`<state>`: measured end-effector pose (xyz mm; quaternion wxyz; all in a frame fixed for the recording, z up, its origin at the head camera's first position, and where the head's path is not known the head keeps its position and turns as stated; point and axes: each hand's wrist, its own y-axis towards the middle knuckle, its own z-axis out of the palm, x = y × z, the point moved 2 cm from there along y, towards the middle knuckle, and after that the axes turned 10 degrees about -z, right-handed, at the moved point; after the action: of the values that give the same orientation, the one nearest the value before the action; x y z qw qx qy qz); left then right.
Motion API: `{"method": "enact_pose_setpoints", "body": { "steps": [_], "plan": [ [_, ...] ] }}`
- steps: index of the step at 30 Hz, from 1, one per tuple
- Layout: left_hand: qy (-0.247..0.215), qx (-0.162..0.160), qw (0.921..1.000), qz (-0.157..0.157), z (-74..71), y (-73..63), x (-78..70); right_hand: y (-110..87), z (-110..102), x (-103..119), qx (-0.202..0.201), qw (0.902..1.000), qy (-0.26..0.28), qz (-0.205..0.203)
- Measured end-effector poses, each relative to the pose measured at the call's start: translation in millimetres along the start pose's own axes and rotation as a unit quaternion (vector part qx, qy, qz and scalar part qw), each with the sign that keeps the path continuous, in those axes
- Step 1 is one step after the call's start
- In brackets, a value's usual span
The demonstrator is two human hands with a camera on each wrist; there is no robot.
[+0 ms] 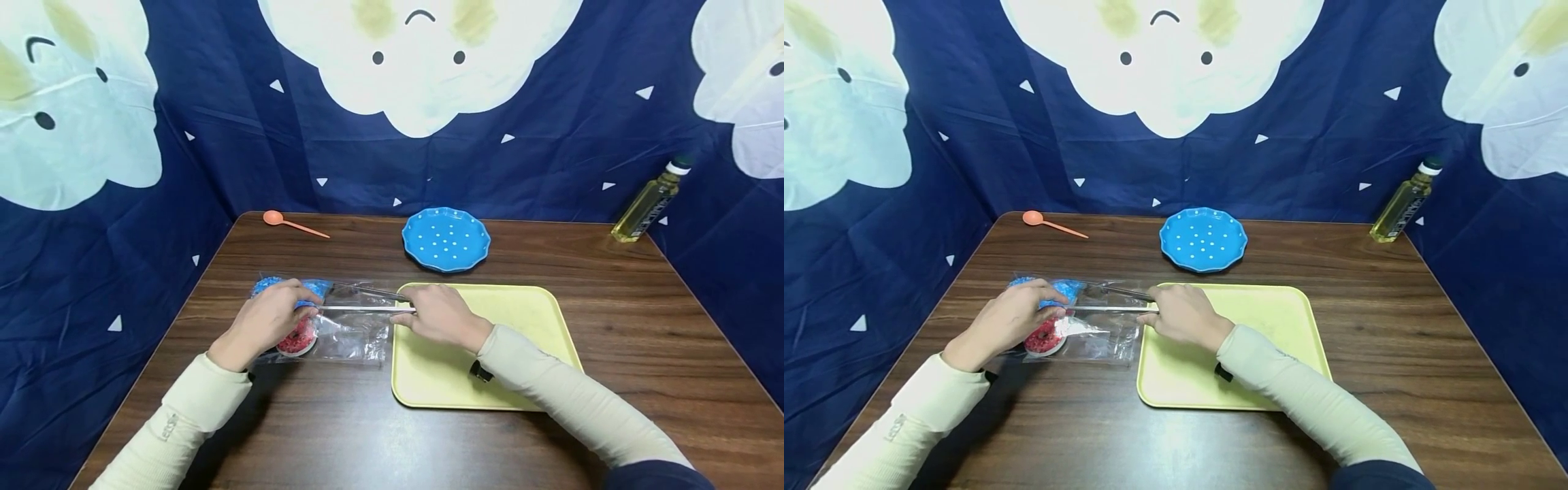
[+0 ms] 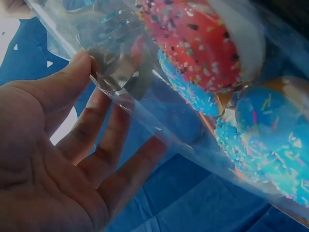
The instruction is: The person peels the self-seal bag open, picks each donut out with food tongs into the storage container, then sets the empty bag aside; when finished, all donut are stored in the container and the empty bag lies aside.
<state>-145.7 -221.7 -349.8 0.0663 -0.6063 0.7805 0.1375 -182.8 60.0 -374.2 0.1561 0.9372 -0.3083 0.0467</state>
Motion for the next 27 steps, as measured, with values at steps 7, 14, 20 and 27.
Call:
{"method": "enact_pose_setpoints", "body": {
  "steps": [7,14,20,27],
  "plan": [
    [-0.001,-0.011,0.9999,-0.002,1.6,-0.5,0.9,3.1,0,1,0.004,1.0,-0.004,-0.003],
    [-0.006,-0.015,0.9998,-0.006,-0.3,-0.8,0.1,7.5,5,0,0.02,0.9996,-0.009,0.015],
    [-0.012,-0.015,0.9997,-0.012,0.0,-1.1,1.3,13.7,7,0,0.042,0.9985,0.005,0.035],
    [-0.015,-0.008,0.9997,-0.019,0.3,-0.7,2.2,16.9,10,-1,0.047,0.998,0.002,0.043]
  ]
}}
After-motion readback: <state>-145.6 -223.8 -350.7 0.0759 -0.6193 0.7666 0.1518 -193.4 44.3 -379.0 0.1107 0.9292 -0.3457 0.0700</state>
